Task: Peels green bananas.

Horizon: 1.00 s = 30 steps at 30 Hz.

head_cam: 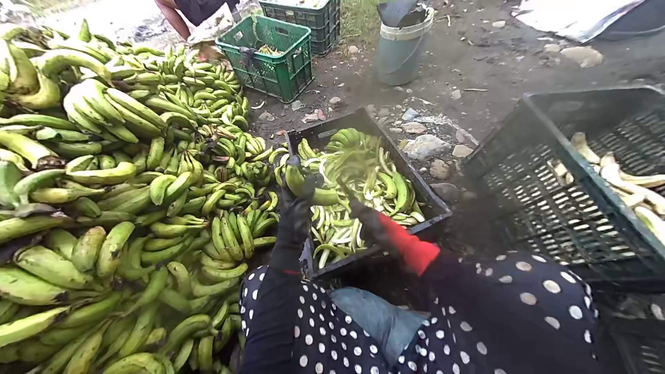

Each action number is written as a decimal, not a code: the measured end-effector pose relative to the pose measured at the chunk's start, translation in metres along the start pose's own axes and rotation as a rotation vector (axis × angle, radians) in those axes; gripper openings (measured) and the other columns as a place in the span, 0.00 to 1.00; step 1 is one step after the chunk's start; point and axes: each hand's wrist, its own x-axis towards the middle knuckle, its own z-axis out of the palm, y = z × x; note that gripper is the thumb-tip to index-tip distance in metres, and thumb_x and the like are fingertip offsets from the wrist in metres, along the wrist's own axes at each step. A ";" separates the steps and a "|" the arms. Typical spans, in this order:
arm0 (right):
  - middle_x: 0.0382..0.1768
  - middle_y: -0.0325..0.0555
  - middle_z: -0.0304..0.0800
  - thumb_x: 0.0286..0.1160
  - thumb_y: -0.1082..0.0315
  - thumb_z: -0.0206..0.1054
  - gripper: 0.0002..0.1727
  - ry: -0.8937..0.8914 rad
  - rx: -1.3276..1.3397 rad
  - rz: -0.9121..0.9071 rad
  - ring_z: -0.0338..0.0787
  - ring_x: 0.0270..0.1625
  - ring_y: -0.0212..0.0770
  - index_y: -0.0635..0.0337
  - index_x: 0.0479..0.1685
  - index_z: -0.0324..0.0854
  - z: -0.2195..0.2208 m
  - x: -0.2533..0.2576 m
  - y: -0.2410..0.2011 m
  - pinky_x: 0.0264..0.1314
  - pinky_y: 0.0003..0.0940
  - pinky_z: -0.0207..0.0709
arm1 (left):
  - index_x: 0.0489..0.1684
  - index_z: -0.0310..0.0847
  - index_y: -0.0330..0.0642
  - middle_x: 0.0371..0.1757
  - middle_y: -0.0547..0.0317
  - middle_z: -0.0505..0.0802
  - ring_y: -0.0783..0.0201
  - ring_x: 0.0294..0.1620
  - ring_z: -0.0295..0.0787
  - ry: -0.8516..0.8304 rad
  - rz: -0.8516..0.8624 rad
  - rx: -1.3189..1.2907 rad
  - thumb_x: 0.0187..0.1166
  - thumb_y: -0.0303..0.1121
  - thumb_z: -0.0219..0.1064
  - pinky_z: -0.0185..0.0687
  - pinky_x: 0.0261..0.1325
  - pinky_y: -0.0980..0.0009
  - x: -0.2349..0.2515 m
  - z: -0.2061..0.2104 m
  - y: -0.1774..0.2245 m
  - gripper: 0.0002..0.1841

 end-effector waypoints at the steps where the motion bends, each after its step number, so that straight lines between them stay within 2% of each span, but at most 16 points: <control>1: 0.42 0.44 0.85 0.94 0.49 0.46 0.27 0.035 -0.085 -0.103 0.84 0.33 0.36 0.56 0.78 0.72 -0.007 0.003 -0.003 0.38 0.36 0.81 | 0.89 0.55 0.61 0.65 0.60 0.87 0.64 0.58 0.88 0.007 -0.038 -0.034 0.85 0.48 0.63 0.87 0.59 0.61 -0.001 0.000 0.000 0.32; 2: 0.53 0.47 0.88 0.92 0.51 0.48 0.26 0.071 -0.224 -0.190 0.87 0.44 0.38 0.57 0.78 0.74 -0.013 0.007 -0.004 0.50 0.41 0.82 | 0.88 0.55 0.63 0.64 0.61 0.87 0.65 0.57 0.88 0.006 -0.070 -0.069 0.87 0.51 0.58 0.87 0.59 0.61 0.000 0.000 0.000 0.30; 3: 0.64 0.52 0.89 0.90 0.47 0.50 0.29 0.086 -0.373 -0.240 0.88 0.61 0.47 0.54 0.78 0.76 -0.020 0.006 -0.010 0.66 0.54 0.78 | 0.84 0.61 0.62 0.59 0.61 0.89 0.65 0.53 0.90 -0.001 -0.080 -0.118 0.88 0.55 0.53 0.89 0.55 0.61 0.001 0.000 -0.001 0.26; 4: 0.68 0.55 0.87 0.87 0.42 0.50 0.31 0.087 -0.482 -0.286 0.84 0.71 0.54 0.51 0.78 0.77 -0.023 0.007 -0.014 0.73 0.62 0.72 | 0.76 0.69 0.59 0.52 0.61 0.90 0.65 0.47 0.90 -0.011 -0.075 -0.151 0.89 0.59 0.49 0.90 0.49 0.62 0.003 0.001 -0.005 0.25; 6: 0.76 0.57 0.80 0.87 0.42 0.51 0.31 0.038 -0.575 -0.315 0.74 0.81 0.62 0.44 0.84 0.73 -0.024 0.010 -0.019 0.82 0.67 0.63 | 0.72 0.74 0.55 0.46 0.61 0.91 0.68 0.42 0.89 0.020 -0.071 -0.108 0.90 0.60 0.39 0.89 0.44 0.65 0.000 0.003 -0.010 0.29; 7: 0.77 0.59 0.79 0.88 0.44 0.52 0.30 0.024 -0.622 -0.296 0.72 0.82 0.64 0.42 0.86 0.71 -0.021 0.011 -0.020 0.83 0.67 0.62 | 0.73 0.74 0.54 0.46 0.62 0.91 0.69 0.41 0.89 0.037 -0.070 -0.080 0.91 0.60 0.37 0.89 0.44 0.67 -0.001 0.003 -0.013 0.29; 9: 0.75 0.63 0.78 0.89 0.46 0.51 0.28 0.030 -0.756 -0.250 0.73 0.80 0.69 0.34 0.88 0.68 -0.013 0.007 -0.024 0.75 0.71 0.67 | 0.70 0.76 0.55 0.43 0.63 0.90 0.70 0.38 0.88 0.044 -0.104 -0.081 0.90 0.62 0.37 0.88 0.42 0.68 -0.001 0.003 -0.016 0.30; 12: 0.71 0.59 0.82 0.82 0.37 0.51 0.30 0.096 -0.813 -0.270 0.76 0.76 0.67 0.25 0.84 0.72 -0.004 0.000 -0.027 0.68 0.71 0.70 | 0.67 0.78 0.56 0.37 0.61 0.90 0.67 0.32 0.87 0.069 -0.189 -0.075 0.88 0.66 0.35 0.87 0.35 0.67 -0.001 0.003 -0.009 0.33; 15: 0.70 0.62 0.82 0.83 0.39 0.56 0.27 0.147 -0.737 -0.218 0.75 0.77 0.69 0.34 0.76 0.81 0.001 0.000 -0.034 0.67 0.73 0.68 | 0.69 0.76 0.54 0.41 0.62 0.89 0.70 0.35 0.87 0.070 -0.175 -0.055 0.90 0.62 0.37 0.87 0.39 0.68 -0.004 0.005 -0.011 0.30; 17: 0.70 0.64 0.82 0.84 0.42 0.58 0.25 0.228 -0.683 -0.145 0.75 0.77 0.70 0.37 0.75 0.82 0.005 0.005 -0.036 0.67 0.74 0.68 | 0.74 0.73 0.51 0.47 0.59 0.89 0.68 0.42 0.87 0.033 -0.167 0.013 0.90 0.58 0.37 0.86 0.46 0.65 -0.010 0.010 -0.017 0.30; 20: 0.72 0.71 0.78 0.83 0.46 0.63 0.25 0.431 -0.570 -0.025 0.74 0.75 0.75 0.44 0.74 0.81 -0.005 0.026 -0.037 0.63 0.77 0.70 | 0.62 0.73 0.45 0.34 0.58 0.86 0.65 0.31 0.84 -0.043 -0.280 -0.059 0.93 0.53 0.30 0.84 0.34 0.67 -0.020 0.036 -0.020 0.28; 22: 0.68 0.73 0.81 0.87 0.48 0.60 0.24 0.547 -0.485 0.036 0.78 0.71 0.77 0.48 0.75 0.79 -0.027 0.038 -0.031 0.61 0.79 0.72 | 0.66 0.72 0.41 0.36 0.54 0.86 0.63 0.31 0.85 -0.051 -0.412 -0.067 0.96 0.49 0.28 0.86 0.34 0.66 -0.031 0.053 -0.009 0.29; 24: 0.64 0.74 0.83 0.90 0.53 0.57 0.22 0.558 -0.425 0.009 0.80 0.68 0.78 0.52 0.75 0.77 -0.040 0.039 -0.029 0.61 0.79 0.71 | 0.60 0.70 0.40 0.28 0.56 0.84 0.65 0.23 0.82 0.006 -0.405 -0.123 0.96 0.47 0.27 0.83 0.26 0.70 -0.027 0.056 -0.003 0.26; 26: 0.61 0.69 0.86 0.92 0.53 0.53 0.21 0.482 -0.443 -0.070 0.83 0.65 0.75 0.50 0.75 0.77 -0.037 0.033 -0.029 0.60 0.78 0.72 | 0.71 0.70 0.50 0.37 0.58 0.87 0.64 0.31 0.87 0.016 -0.318 -0.144 0.93 0.55 0.40 0.88 0.36 0.66 -0.016 0.033 -0.015 0.24; 27: 0.61 0.68 0.87 0.92 0.54 0.53 0.21 0.420 -0.467 -0.103 0.84 0.65 0.73 0.50 0.75 0.77 -0.034 0.031 -0.031 0.63 0.76 0.72 | 0.72 0.70 0.53 0.39 0.59 0.88 0.64 0.33 0.87 0.024 -0.274 -0.124 0.91 0.58 0.45 0.89 0.39 0.64 -0.008 0.025 -0.018 0.25; 30: 0.65 0.64 0.86 0.89 0.53 0.57 0.22 0.240 -0.552 -0.092 0.82 0.70 0.68 0.48 0.76 0.79 -0.018 0.027 -0.036 0.69 0.73 0.71 | 0.79 0.68 0.53 0.51 0.57 0.90 0.63 0.45 0.90 0.157 -0.133 -0.028 0.90 0.56 0.50 0.91 0.48 0.60 0.004 0.018 -0.020 0.26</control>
